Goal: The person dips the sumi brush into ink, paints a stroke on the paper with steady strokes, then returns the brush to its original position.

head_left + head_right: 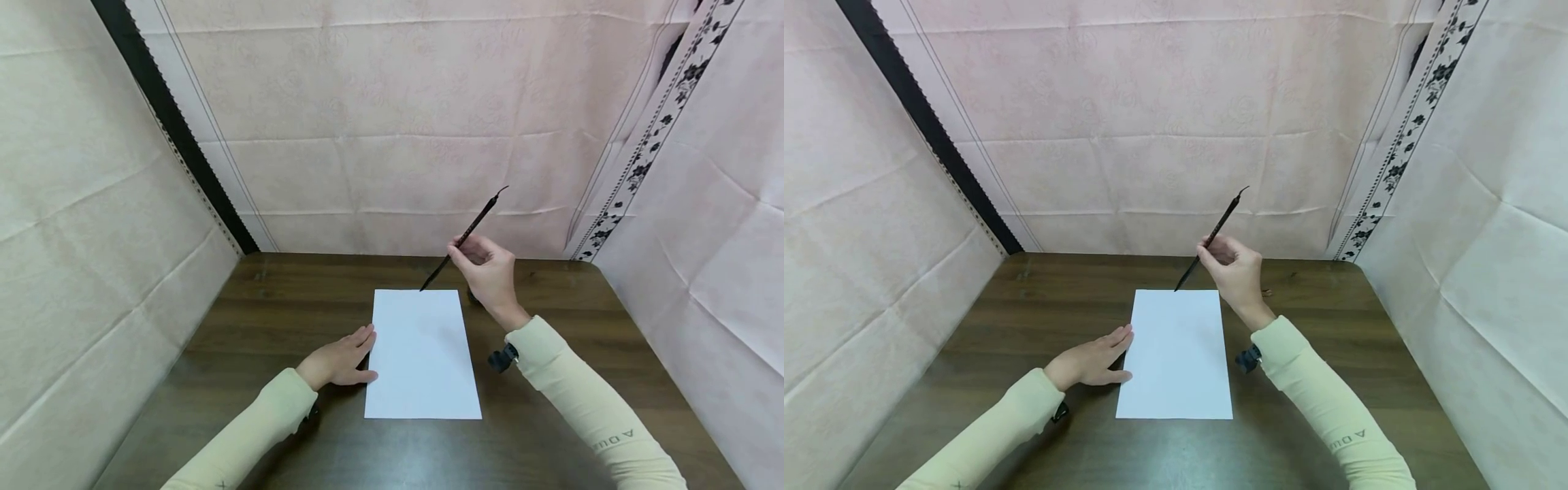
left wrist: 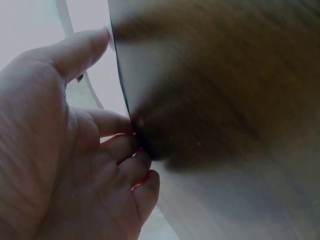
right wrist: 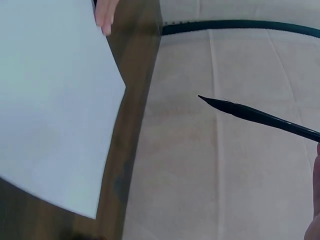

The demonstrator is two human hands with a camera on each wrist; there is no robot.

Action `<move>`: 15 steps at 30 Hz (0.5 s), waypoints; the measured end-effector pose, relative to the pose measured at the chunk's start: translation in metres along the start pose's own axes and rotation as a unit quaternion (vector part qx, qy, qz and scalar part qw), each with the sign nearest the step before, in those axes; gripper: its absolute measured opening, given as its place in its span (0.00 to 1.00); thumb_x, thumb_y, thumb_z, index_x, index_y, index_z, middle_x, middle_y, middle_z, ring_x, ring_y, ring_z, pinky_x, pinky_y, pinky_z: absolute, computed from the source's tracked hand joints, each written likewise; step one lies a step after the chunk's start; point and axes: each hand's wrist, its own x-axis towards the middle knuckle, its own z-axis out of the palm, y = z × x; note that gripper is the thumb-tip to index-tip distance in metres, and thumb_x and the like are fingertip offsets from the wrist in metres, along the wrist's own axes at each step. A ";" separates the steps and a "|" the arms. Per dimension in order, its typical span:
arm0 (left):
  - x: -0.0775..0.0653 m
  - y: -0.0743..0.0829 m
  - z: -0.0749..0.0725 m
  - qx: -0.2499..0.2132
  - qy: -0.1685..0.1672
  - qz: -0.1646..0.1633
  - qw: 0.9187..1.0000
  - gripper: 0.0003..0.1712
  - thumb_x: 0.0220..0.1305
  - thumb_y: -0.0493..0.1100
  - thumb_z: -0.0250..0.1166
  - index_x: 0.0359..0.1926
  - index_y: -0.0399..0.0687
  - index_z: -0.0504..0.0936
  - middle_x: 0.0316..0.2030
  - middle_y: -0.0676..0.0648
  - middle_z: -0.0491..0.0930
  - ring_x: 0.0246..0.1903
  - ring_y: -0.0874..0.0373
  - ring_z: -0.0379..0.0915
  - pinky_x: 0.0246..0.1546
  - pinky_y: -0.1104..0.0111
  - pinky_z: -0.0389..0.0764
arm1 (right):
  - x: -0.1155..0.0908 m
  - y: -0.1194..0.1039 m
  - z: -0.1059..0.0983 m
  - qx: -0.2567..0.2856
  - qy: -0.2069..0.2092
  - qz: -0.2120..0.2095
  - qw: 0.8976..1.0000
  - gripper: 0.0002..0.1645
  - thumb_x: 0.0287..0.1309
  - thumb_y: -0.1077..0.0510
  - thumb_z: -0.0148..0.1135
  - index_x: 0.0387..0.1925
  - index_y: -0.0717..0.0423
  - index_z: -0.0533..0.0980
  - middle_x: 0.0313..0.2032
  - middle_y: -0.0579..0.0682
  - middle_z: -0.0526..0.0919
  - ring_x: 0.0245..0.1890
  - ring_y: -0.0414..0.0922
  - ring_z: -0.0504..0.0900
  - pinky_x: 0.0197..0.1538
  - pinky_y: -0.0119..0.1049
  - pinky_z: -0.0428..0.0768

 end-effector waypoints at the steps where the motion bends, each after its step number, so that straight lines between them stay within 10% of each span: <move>1: 0.000 0.000 0.000 0.001 -0.001 0.000 1.000 0.52 0.74 0.63 0.62 0.84 0.38 0.52 0.86 0.40 0.46 0.85 0.46 0.44 0.83 0.52 0.59 | -0.002 0.000 0.003 0.001 0.000 0.002 1.000 0.09 0.61 0.69 0.74 0.44 0.68 0.86 0.41 0.66 0.91 0.38 0.29 0.89 0.44 0.22 0.86; 15: 0.003 -0.001 0.002 0.003 -0.002 -0.008 1.000 0.53 0.74 0.64 0.62 0.84 0.41 0.51 0.86 0.42 0.45 0.85 0.47 0.44 0.83 0.52 0.59 | -0.050 -0.012 0.032 -0.009 -0.016 0.021 1.000 0.09 0.60 0.72 0.72 0.43 0.70 0.84 0.41 0.66 0.91 0.38 0.39 0.90 0.46 0.20 0.85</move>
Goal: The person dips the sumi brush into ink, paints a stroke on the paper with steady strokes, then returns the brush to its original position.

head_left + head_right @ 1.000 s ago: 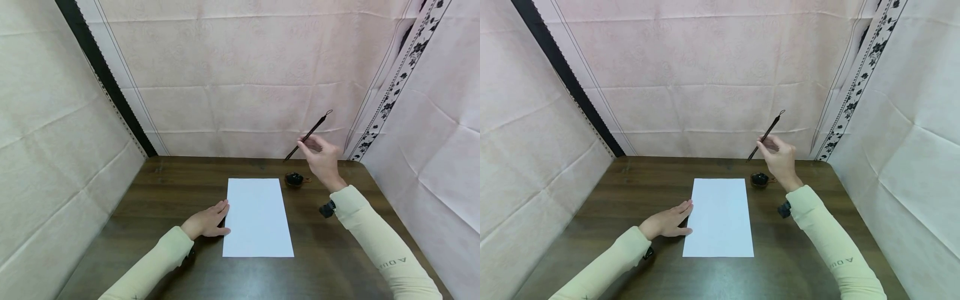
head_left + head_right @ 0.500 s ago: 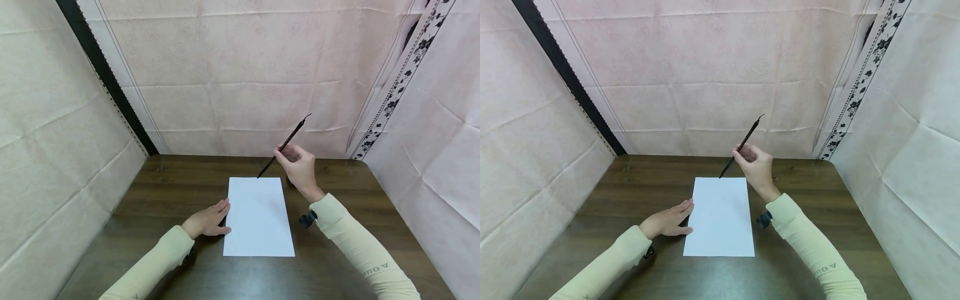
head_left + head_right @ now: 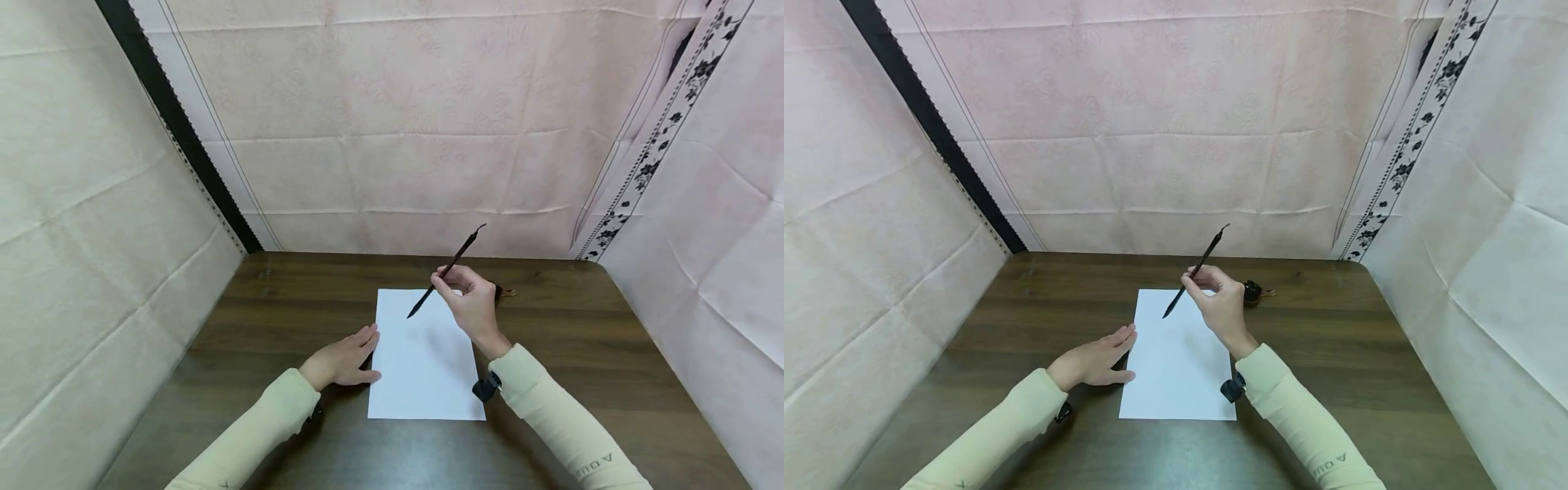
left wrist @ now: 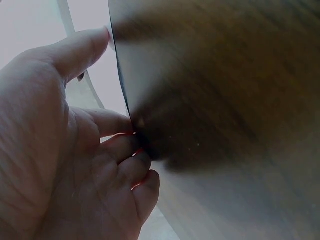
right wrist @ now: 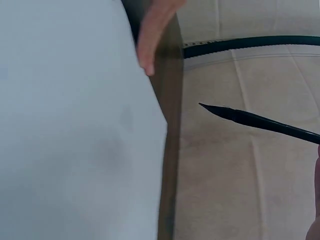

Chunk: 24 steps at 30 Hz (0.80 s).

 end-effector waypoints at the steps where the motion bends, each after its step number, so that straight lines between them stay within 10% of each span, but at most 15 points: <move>1: 0.000 0.000 0.000 -0.001 0.001 0.001 1.000 0.52 0.74 0.64 0.61 0.84 0.40 0.51 0.86 0.42 0.45 0.85 0.47 0.44 0.83 0.52 0.59 | -0.004 0.002 0.001 -0.007 -0.001 -0.002 1.000 0.09 0.60 0.72 0.72 0.43 0.70 0.84 0.41 0.65 0.91 0.38 0.42 0.91 0.46 0.20 0.85; 19: 0.001 -0.001 0.000 0.015 0.012 -0.003 1.000 0.52 0.74 0.65 0.62 0.84 0.41 0.55 0.85 0.42 0.48 0.85 0.48 0.47 0.83 0.53 0.59 | -0.044 0.045 0.029 -0.020 -0.037 0.008 0.999 0.09 0.61 0.65 0.75 0.44 0.58 0.87 0.41 0.55 0.93 0.39 0.50 0.93 0.49 0.24 0.87; 24: 0.003 -0.002 0.002 0.027 0.014 0.002 1.000 0.51 0.74 0.66 0.61 0.84 0.42 0.55 0.85 0.42 0.49 0.85 0.48 0.48 0.83 0.53 0.58 | -0.047 0.026 0.034 -0.023 -0.041 0.011 0.999 0.09 0.59 0.71 0.74 0.42 0.66 0.86 0.40 0.60 0.92 0.38 0.55 0.92 0.49 0.28 0.88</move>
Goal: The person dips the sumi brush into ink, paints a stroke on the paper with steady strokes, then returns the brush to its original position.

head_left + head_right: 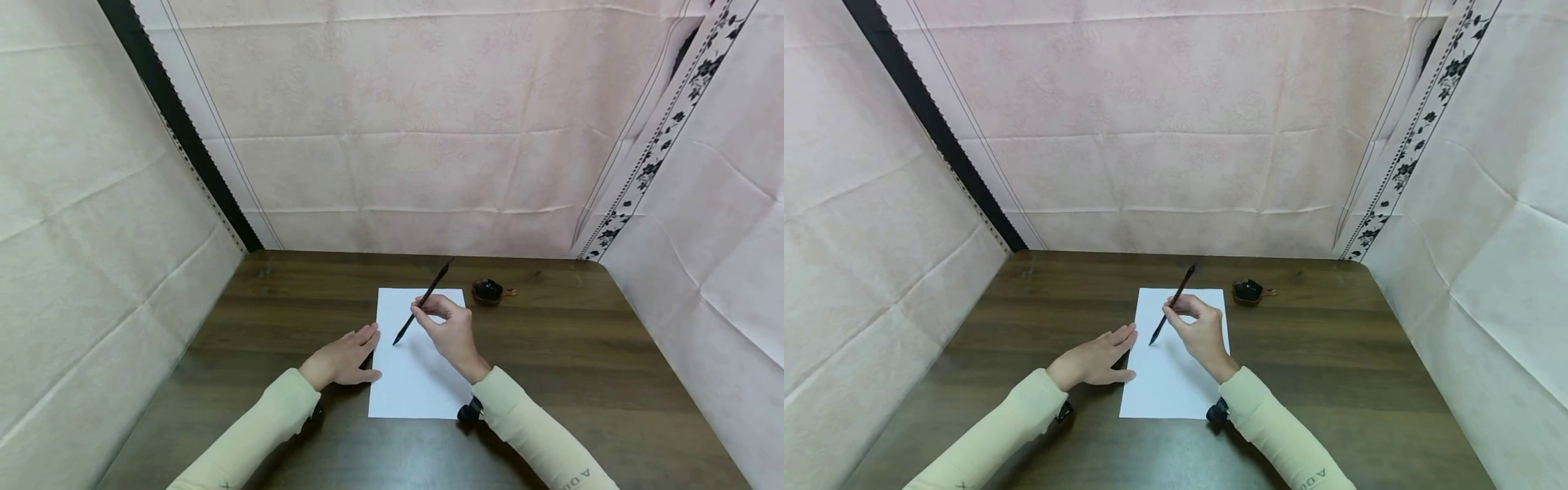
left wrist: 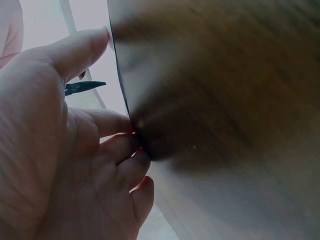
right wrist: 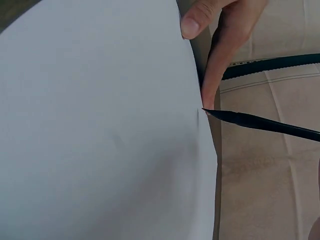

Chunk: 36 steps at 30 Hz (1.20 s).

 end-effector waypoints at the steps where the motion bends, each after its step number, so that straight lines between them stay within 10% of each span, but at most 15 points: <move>1: 0.000 0.000 0.000 0.000 0.001 0.001 1.000 0.51 0.74 0.66 0.61 0.84 0.42 0.55 0.85 0.42 0.49 0.85 0.48 0.48 0.83 0.53 0.58 | 0.000 -0.005 0.000 -0.001 -0.002 0.000 1.000 0.09 0.59 0.72 0.74 0.42 0.67 0.86 0.40 0.61 0.92 0.38 0.55 0.92 0.49 0.29 0.88; 36: 0.000 -0.001 0.001 -0.012 0.007 0.005 1.000 0.52 0.73 0.65 0.62 0.83 0.41 0.55 0.85 0.41 0.49 0.85 0.47 0.48 0.83 0.52 0.58 | 0.000 0.019 -0.010 -0.070 -0.061 -0.099 0.991 0.13 0.56 0.68 0.78 0.44 0.58 0.88 0.40 0.52 0.93 0.36 0.45 0.92 0.43 0.40 0.91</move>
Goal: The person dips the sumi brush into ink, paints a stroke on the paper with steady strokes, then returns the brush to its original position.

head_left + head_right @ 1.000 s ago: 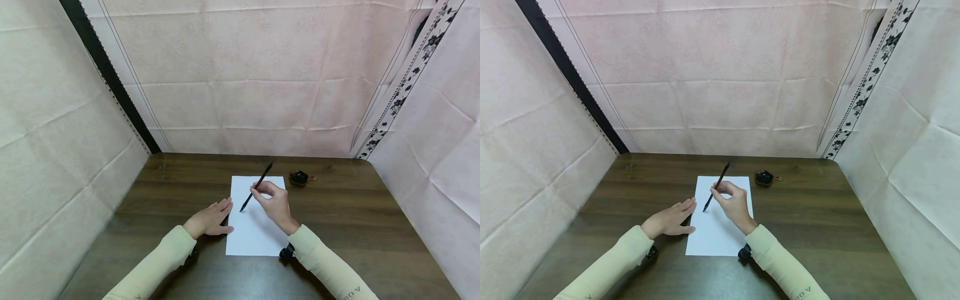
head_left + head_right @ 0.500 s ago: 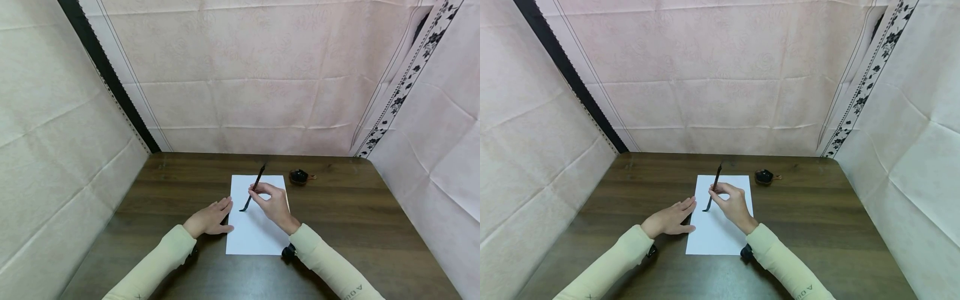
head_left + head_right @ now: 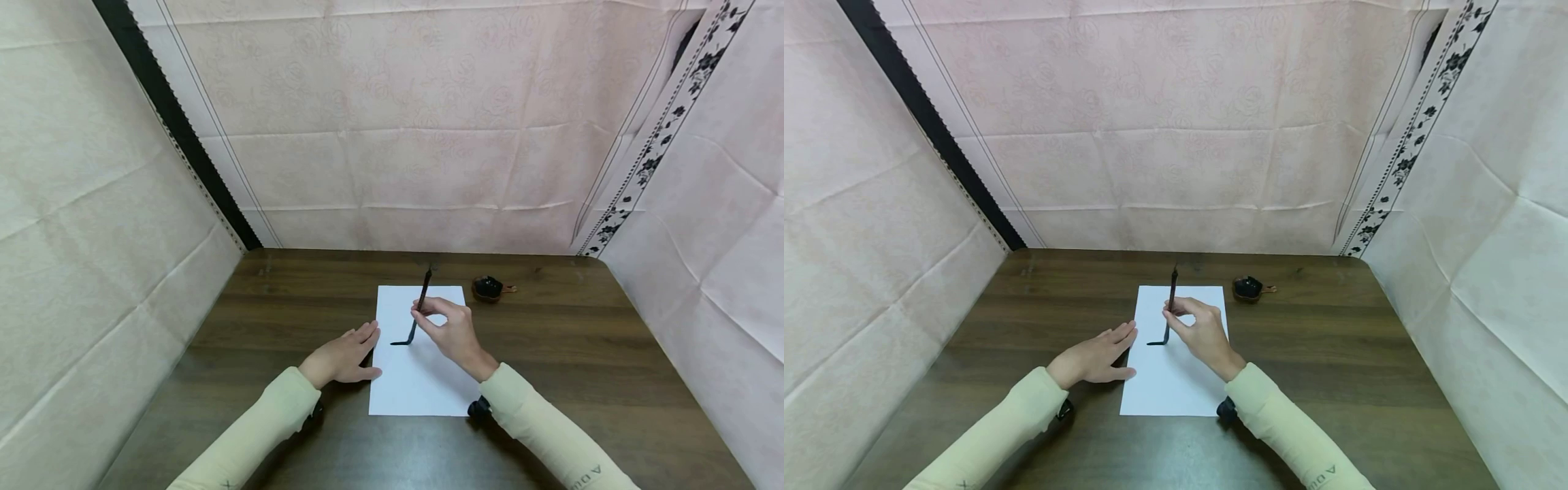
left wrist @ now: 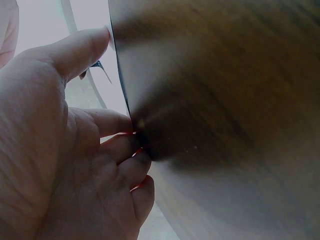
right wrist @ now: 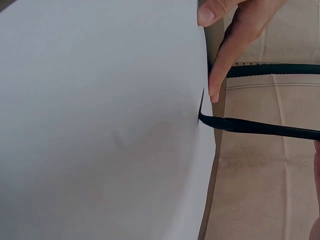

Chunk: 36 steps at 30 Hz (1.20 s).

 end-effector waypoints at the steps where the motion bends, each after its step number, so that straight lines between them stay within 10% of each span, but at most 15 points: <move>1: 0.000 0.000 0.000 -0.001 0.000 0.000 1.000 0.52 0.73 0.65 0.62 0.83 0.41 0.55 0.85 0.41 0.49 0.85 0.47 0.48 0.83 0.52 0.58 | 0.000 0.001 -0.001 -0.001 0.001 0.000 1.000 0.14 0.55 0.69 0.78 0.44 0.58 0.88 0.40 0.52 0.93 0.36 0.45 0.92 0.43 0.40 0.91; 22: -0.003 0.001 -0.004 -0.005 -0.009 0.010 1.000 0.51 0.75 0.64 0.60 0.84 0.38 0.52 0.85 0.40 0.47 0.85 0.46 0.45 0.84 0.51 0.54 | -0.006 -0.002 -0.022 -0.017 -0.006 0.009 1.000 0.13 0.55 0.71 0.77 0.43 0.61 0.88 0.40 0.53 0.93 0.36 0.46 0.91 0.44 0.43 0.92; 36: -0.002 -0.001 -0.001 0.000 -0.009 0.007 1.000 0.52 0.75 0.65 0.60 0.84 0.39 0.52 0.86 0.40 0.47 0.85 0.46 0.45 0.84 0.52 0.54 | -0.010 0.005 -0.043 -0.041 -0.009 -0.016 0.999 0.13 0.55 0.71 0.77 0.42 0.58 0.88 0.39 0.52 0.93 0.36 0.45 0.91 0.46 0.28 0.89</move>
